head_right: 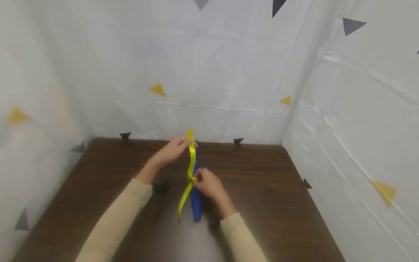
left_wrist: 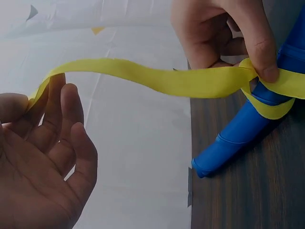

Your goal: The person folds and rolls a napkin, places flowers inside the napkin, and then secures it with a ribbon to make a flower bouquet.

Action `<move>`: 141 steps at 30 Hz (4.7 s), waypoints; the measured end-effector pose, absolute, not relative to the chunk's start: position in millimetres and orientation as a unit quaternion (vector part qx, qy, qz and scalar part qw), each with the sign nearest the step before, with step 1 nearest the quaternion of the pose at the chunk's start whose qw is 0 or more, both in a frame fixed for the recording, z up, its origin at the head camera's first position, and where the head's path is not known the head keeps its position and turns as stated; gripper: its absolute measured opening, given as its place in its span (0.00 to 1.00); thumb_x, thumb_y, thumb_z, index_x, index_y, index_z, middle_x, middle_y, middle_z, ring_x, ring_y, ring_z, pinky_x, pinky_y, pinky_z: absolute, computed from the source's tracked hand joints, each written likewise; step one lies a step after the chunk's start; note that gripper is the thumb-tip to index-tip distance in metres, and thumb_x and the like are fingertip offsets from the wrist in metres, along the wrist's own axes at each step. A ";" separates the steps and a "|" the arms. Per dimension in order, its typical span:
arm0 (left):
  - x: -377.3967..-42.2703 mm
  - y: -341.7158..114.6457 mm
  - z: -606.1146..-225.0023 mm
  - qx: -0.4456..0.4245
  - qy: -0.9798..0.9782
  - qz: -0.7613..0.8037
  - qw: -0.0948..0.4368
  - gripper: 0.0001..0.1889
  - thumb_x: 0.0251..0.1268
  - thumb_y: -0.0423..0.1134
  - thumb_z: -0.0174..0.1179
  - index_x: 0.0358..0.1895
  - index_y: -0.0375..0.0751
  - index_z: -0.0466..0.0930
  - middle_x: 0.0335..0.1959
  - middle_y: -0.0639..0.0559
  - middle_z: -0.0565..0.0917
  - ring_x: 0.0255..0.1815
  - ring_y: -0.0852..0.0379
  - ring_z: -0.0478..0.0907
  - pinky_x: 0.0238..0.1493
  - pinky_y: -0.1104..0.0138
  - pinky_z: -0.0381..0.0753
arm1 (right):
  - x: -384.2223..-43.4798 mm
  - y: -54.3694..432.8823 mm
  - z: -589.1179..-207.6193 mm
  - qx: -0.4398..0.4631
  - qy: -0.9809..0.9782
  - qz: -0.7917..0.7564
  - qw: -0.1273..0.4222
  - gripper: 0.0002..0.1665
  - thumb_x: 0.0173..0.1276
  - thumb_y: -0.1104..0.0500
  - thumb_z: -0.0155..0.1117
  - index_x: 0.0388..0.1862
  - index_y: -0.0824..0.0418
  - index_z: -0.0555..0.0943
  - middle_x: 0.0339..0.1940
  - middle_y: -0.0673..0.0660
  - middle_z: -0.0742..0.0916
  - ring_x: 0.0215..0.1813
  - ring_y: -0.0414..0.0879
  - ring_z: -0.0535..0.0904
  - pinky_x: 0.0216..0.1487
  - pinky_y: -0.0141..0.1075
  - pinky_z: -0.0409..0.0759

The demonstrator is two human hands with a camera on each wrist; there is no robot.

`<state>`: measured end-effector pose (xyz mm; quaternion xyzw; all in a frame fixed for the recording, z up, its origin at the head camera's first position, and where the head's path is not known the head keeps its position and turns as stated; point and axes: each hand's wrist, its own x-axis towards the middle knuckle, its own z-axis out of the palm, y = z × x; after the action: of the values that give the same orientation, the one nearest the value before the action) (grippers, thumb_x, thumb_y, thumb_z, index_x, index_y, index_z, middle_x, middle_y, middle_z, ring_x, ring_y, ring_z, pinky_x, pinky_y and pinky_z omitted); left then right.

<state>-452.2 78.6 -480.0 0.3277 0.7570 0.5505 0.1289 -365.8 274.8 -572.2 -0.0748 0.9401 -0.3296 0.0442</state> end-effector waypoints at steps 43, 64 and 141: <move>-456.2 76.2 -504.2 0.321 0.754 0.552 0.152 0.24 0.90 0.57 0.43 0.59 0.47 0.85 0.56 0.43 0.83 0.52 0.45 0.84 0.62 0.42 0.83 | -381.5 293.1 -580.3 -0.004 0.887 -0.462 0.004 0.18 0.78 0.55 0.58 0.52 0.62 0.90 0.41 0.60 0.90 0.30 0.48 0.78 0.33 0.37 0.75; -456.6 71.9 -504.6 0.308 0.744 0.570 0.164 0.23 0.91 0.54 0.44 0.60 0.42 0.84 0.57 0.40 0.84 0.57 0.44 0.85 0.69 0.38 0.79 | -388.4 302.1 -545.7 0.017 0.795 -0.604 0.058 0.24 0.77 0.65 0.63 0.70 0.63 0.78 0.39 0.54 0.81 0.28 0.43 0.68 0.31 0.34 0.69; -423.0 -74.5 -570.8 0.162 0.919 0.352 0.070 0.13 0.82 0.50 0.62 0.52 0.46 0.88 0.42 0.50 0.86 0.35 0.53 0.75 0.36 0.60 0.73 | -345.4 422.1 -560.3 0.146 0.811 -0.562 -0.066 0.25 0.83 0.56 0.63 0.69 0.69 0.76 0.57 0.67 0.90 0.32 0.42 0.90 0.41 0.34 0.85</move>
<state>-423.0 -74.5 -570.8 0.1618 0.9192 0.3521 0.0698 -345.4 422.1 -560.3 0.1463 0.8113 -0.5623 -0.0656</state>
